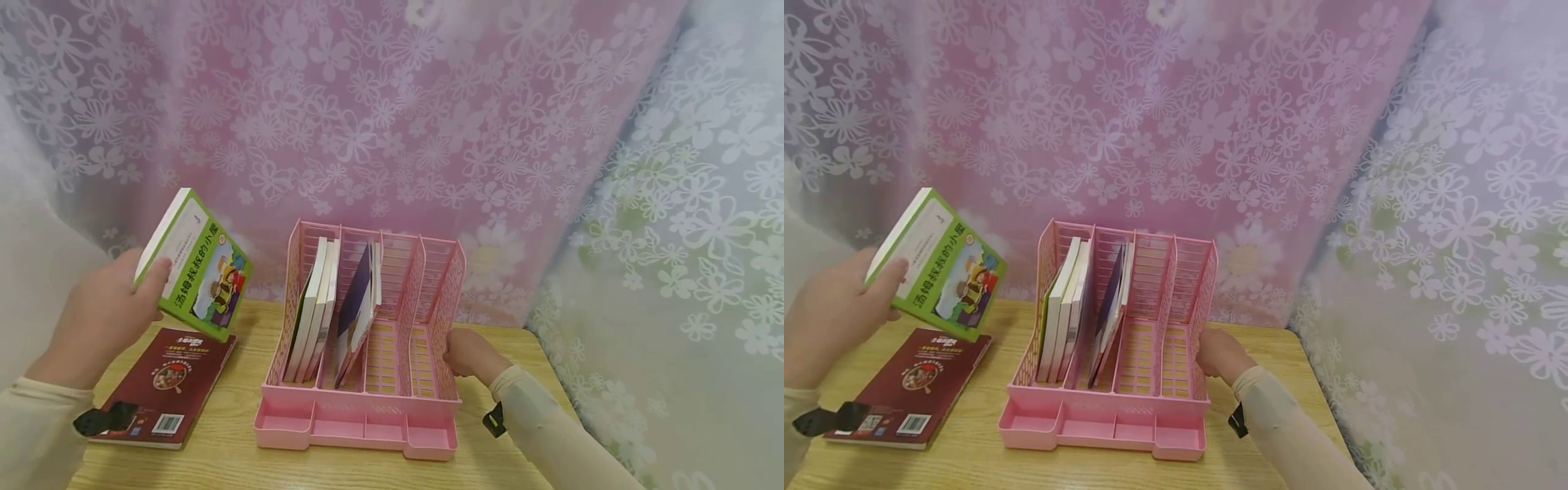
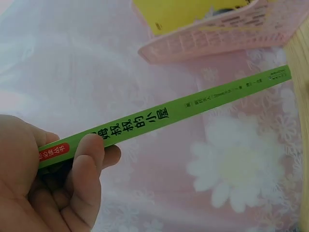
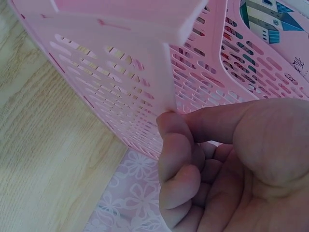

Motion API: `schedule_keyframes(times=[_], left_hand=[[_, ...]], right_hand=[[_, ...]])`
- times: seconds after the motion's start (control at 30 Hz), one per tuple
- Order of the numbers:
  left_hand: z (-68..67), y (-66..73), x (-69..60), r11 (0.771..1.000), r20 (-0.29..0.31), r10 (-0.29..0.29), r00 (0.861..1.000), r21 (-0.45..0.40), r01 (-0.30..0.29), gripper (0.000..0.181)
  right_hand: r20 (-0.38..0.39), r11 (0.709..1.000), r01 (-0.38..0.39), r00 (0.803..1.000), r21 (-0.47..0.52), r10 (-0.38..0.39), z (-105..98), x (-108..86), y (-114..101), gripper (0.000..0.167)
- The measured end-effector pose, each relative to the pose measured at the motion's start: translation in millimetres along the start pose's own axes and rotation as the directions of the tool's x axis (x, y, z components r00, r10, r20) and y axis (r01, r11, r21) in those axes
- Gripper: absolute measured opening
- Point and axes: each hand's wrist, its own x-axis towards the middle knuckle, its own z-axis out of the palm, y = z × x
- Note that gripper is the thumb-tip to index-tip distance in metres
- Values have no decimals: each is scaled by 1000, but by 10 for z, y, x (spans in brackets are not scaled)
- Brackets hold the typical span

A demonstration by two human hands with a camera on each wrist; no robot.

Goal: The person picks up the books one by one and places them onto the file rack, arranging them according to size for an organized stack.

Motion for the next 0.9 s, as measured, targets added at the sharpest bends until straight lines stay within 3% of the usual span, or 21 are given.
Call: schedule_keyframes(times=[0.23,0.4,0.53,0.67,0.9], left_hand=[[-49,171,-93,1000,-105,23,994,-18,-25,51],[-123,329,-166,996,-185,26,982,-73,-40,46],[-159,452,-231,988,-250,58,967,-124,-91,46],[-150,578,-285,972,-336,91,937,-176,-157,42],[-125,780,-337,925,-474,162,865,-234,-301,31]], right_hand=[[2,1000,9,1000,20,-9,1,-11,-7,23],[-4,1000,10,1000,4,-10,-14,-41,-13,24],[-4,1000,16,1000,-15,-16,-17,-42,-13,26],[-6,1000,11,1000,-9,-11,-14,-41,-18,25],[-7,1000,-1,1000,-3,1,11,-22,-4,20]])
